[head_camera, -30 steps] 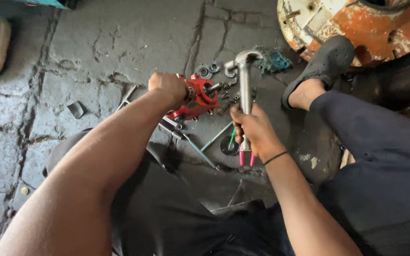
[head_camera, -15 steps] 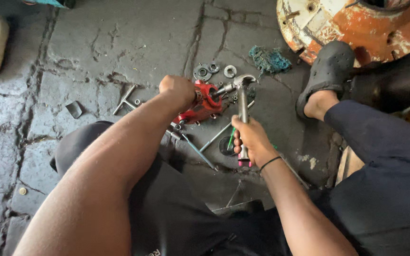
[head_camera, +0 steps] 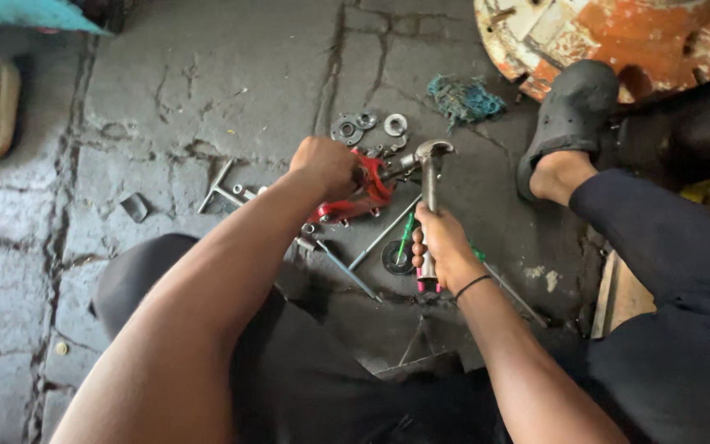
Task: The person is sitting on the floor and using a hammer and screwdriver to disassemble a red mechanical part. They repeatedly strike the part with the hammer and use the screwdriver to pry out components, eventually removing a cylindrical piece.
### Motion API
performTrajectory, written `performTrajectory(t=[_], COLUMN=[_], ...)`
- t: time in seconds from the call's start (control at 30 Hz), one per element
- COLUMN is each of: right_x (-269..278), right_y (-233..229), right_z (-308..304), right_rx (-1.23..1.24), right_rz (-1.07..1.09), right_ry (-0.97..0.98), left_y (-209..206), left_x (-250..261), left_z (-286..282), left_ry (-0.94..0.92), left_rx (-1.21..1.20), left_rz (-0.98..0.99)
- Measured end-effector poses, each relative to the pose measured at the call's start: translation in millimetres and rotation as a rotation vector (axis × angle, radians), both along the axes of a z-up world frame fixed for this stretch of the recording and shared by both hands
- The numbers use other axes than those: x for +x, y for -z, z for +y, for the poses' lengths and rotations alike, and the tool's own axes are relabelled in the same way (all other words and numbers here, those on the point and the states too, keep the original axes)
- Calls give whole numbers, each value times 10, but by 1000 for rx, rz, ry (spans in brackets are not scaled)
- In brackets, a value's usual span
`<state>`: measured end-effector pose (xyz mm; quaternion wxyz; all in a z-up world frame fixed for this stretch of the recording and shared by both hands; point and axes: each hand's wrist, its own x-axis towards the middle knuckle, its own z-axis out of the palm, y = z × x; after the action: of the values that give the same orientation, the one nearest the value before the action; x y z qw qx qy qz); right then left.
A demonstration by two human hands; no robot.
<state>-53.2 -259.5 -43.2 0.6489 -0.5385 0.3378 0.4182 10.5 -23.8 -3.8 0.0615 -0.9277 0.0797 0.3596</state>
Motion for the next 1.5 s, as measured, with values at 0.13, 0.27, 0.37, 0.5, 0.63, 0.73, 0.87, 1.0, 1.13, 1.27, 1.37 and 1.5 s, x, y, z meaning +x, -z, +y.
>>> performTrajectory(t=[0.13, 0.27, 0.37, 0.5, 0.63, 0.73, 0.87, 1.0, 1.13, 1.27, 1.37, 1.5], right_x=[-28, -238, -271, -521, -62, -209, -341, -197, -2, 188, 238, -27], right_y=[217, 410, 570, 805, 1023, 1068, 962, 823, 596, 251, 215, 684], right_z=[-218, -424, -597, -742, -817, -679, -542, -620, -1013, -1357, -1251, -534], right_rx=[121, 231, 162, 240, 152, 101, 145, 300, 99, -212, -489, -588], right_rz=[28, 65, 107, 186, 243, 185, 139, 296, 151, -338, -576, -640], right_ry=[114, 181, 172, 226, 493, 572, 217, 89, 320, 838, 964, 716], left_y=[-149, -138, -142, -217, -158, 51, 240, 223, 225, 282, 350, 324], left_x=[-145, -133, -114, -269, -195, -278, -254, -241, -248, -267, -285, -294], left_z=[-144, -356, -522, -509, -460, -375, -339, -309, -316, -277, -276, -279], left_ry=[-30, -131, -46, -68, -51, -60, -51, -53, -36, -15, -29, -14], left_rx=[-319, -223, -202, -159, -175, -102, -54, -77, -102, -108, -104, -98], left_rz=[-317, -17, -53, -61, -300, -170, -147, -138, -145, -140, -111, -175])
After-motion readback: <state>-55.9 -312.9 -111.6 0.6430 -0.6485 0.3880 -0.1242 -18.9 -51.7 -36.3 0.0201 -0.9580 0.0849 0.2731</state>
